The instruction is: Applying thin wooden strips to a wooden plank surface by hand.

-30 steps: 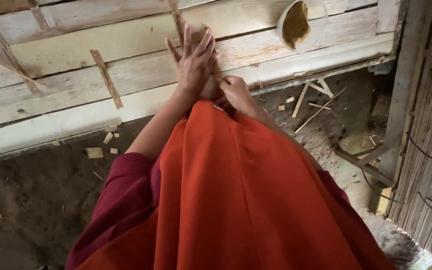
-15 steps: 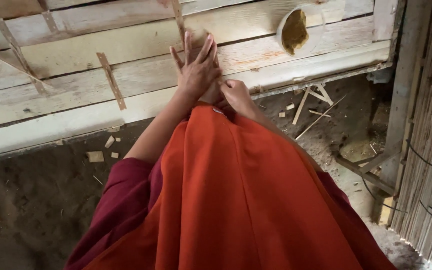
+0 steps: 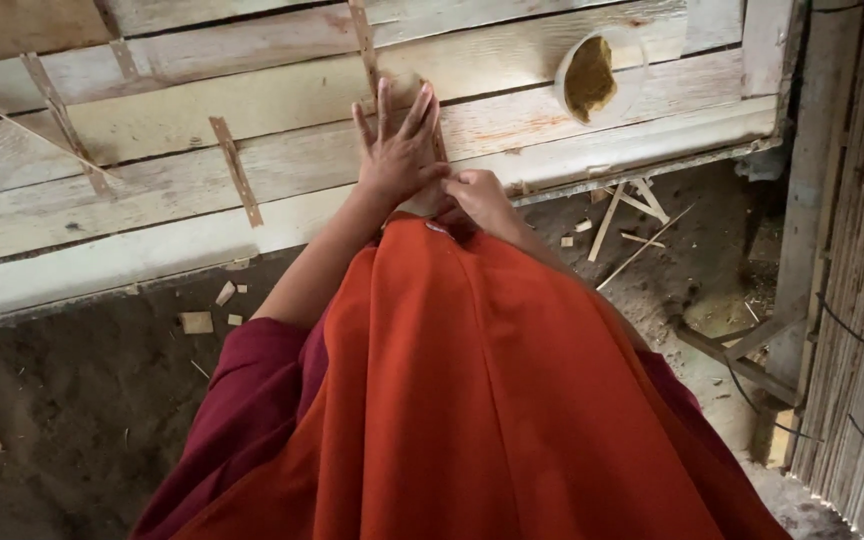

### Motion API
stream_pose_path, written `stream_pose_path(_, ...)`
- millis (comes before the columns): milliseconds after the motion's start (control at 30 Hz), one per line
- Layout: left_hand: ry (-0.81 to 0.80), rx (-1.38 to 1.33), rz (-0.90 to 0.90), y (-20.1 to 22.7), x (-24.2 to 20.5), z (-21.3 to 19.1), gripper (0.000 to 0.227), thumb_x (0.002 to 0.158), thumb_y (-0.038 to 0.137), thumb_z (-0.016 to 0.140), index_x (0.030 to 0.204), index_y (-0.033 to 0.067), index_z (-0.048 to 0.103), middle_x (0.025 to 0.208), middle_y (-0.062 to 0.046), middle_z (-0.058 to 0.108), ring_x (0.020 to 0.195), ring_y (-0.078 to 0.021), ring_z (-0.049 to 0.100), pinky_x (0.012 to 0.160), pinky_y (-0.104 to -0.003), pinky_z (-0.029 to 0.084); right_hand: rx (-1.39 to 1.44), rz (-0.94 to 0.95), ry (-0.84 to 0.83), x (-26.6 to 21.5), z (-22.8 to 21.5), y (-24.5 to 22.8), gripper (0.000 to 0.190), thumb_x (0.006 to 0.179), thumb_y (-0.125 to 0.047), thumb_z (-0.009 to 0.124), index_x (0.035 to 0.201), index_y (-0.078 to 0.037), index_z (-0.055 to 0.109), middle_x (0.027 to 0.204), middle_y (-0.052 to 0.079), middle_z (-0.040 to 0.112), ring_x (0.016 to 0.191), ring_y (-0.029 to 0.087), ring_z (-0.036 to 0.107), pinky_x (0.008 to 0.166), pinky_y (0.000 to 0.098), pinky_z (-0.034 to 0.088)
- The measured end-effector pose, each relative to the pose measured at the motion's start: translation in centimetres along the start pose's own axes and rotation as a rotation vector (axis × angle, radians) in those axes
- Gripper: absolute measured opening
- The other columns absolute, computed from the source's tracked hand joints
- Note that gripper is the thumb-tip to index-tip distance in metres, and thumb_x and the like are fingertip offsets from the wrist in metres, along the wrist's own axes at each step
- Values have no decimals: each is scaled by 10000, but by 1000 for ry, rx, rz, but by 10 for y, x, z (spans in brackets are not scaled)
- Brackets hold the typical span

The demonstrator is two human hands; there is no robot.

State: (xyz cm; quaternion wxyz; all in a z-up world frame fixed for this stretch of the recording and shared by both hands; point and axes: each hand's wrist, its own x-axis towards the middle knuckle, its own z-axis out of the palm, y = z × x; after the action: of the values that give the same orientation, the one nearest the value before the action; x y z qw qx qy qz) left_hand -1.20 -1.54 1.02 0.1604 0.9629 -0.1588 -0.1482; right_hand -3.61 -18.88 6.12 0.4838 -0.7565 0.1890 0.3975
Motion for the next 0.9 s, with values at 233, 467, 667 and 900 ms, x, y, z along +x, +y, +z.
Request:
stream_pose_path(233,49,-20,42,-5,-1,6,1156,816,863,552,1692,214,167,1731,84,28,1509,-454,-145,1110,-783,-114,134,75,-2,-7,-5,-8,247,972,-154,672,755,-48,620,702,126,699,572,227,718,501,303,568)
stream_pose_path(467,52,-48,60,-5,-2,3,1190,795,881,549,1700,219,153,1740,65,26,1502,-487,-154,1103,-752,-163,-81,45,-22,11,-11,1,255,940,-197,688,719,-71,695,668,85,720,543,156,667,492,273,481)
stream_pose_path(667,-57,-51,20,-1,-1,-7,1211,810,922,491,1701,211,83,1732,85,-50,1482,-476,-219,1105,-754,-167,-234,120,-42,7,-16,-23,211,930,-158,700,746,-59,726,666,95,730,551,157,674,507,260,504)
stream_pose_path(900,-98,11,13,0,0,-10,1191,820,901,536,1701,250,68,1711,82,-121,1461,-462,-251,1116,-789,-121,-643,52,-182,37,-23,-18,209,911,-229,752,765,-81,775,651,72,731,556,161,668,581,294,494)
